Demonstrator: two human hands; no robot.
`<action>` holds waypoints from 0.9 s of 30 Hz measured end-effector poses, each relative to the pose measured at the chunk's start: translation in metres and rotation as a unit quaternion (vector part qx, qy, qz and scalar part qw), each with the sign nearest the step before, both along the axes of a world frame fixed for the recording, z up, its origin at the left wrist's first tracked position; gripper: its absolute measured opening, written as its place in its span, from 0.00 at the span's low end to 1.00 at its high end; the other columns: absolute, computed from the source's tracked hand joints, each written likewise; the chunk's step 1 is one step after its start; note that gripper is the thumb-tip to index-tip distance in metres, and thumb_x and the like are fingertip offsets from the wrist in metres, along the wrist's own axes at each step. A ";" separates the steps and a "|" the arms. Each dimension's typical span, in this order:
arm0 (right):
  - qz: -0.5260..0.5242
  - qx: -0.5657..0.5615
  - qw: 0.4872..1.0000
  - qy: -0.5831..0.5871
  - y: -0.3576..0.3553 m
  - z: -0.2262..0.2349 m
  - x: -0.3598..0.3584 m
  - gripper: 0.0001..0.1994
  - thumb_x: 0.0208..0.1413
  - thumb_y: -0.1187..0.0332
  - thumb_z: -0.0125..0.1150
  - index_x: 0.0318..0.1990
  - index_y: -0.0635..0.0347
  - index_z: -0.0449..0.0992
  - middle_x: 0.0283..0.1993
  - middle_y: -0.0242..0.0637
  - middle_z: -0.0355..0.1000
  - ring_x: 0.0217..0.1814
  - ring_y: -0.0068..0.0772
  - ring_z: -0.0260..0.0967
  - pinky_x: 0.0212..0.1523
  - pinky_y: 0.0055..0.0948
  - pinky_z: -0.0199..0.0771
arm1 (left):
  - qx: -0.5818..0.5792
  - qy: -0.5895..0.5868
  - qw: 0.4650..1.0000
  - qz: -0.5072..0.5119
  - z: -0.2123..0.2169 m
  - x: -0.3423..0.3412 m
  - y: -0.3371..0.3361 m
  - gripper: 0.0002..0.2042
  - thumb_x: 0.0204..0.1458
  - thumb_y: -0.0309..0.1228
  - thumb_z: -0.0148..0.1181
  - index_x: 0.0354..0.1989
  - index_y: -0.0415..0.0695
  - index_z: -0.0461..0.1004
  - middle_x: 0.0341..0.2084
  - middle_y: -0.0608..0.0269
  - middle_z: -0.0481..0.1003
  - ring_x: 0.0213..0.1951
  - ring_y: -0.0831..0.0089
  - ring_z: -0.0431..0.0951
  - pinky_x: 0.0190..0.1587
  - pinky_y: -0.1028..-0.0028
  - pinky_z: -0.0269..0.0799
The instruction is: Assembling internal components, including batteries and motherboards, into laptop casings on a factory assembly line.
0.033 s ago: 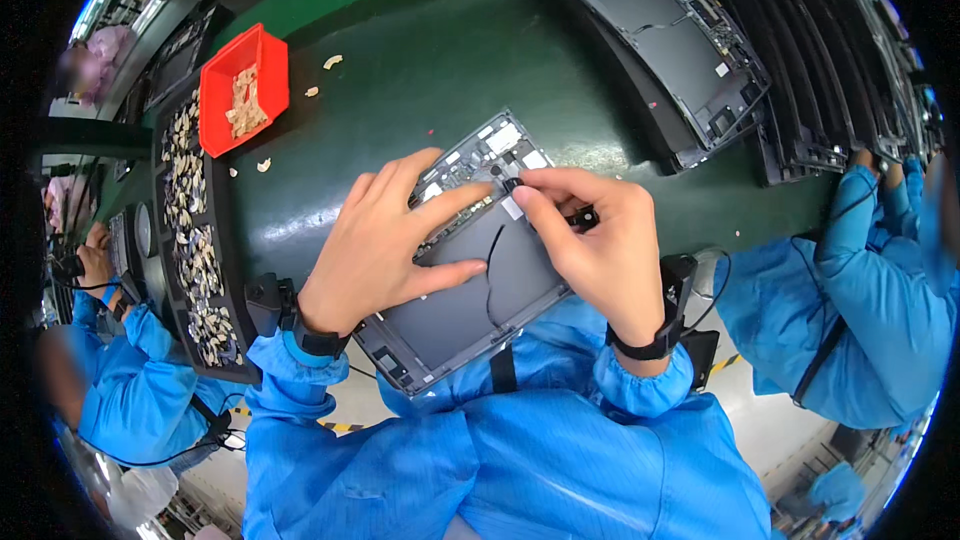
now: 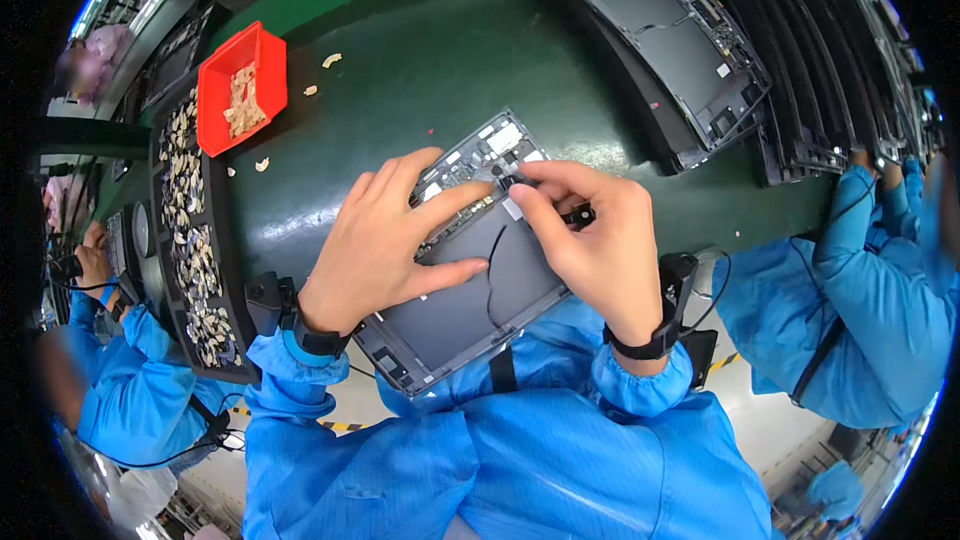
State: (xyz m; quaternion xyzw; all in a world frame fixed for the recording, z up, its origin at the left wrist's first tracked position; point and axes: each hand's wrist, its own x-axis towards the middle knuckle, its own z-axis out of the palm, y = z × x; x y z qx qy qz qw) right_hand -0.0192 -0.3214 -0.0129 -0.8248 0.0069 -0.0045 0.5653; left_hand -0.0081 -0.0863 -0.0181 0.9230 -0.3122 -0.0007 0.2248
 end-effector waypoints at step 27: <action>0.025 -0.036 0.998 0.053 0.017 -0.014 0.021 0.06 0.57 0.73 0.71 0.37 0.69 0.87 0.28 0.38 0.83 0.27 0.21 0.77 0.31 0.22 0.76 | -0.021 -0.069 0.997 0.023 -0.013 0.001 0.009 0.22 0.44 0.43 0.76 0.52 0.60 0.86 0.60 0.58 0.77 0.45 0.63 0.80 0.44 0.65 0.74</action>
